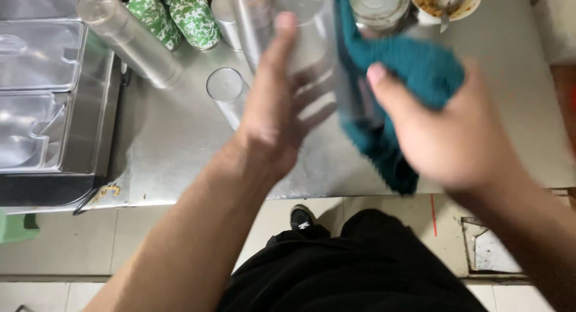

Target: Wiping and polishing a clear glass cup with a green cloth at a counter.

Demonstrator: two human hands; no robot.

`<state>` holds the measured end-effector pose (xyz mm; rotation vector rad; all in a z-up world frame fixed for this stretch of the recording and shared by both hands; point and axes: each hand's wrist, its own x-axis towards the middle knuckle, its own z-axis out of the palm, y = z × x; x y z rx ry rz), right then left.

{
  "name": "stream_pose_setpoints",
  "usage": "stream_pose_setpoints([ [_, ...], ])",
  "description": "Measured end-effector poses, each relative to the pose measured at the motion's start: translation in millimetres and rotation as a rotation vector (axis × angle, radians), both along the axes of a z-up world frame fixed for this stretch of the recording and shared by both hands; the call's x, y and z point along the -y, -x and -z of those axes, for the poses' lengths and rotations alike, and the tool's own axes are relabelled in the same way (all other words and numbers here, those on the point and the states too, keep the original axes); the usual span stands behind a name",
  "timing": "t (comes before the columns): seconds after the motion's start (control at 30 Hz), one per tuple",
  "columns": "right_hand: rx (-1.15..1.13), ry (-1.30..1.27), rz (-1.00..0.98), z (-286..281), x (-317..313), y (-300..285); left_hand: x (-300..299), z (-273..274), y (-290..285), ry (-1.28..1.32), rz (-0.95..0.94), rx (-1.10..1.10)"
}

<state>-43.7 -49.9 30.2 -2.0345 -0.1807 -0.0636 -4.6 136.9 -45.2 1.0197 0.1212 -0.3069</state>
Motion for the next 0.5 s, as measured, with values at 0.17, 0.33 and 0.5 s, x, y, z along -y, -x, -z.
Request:
stream_pose_setpoints([
  [0.17,-0.204,-0.083,0.074,9,6,8,6,4,9,-0.093,0.017,-0.047],
  [0.33,-0.098,-0.199,0.035,9,30,-23,48,-11,18,-0.11,0.036,-0.055],
  [0.5,-0.024,-0.019,-0.017,-6,35,19,39,-7,-17,-0.184,-0.207,0.067],
])
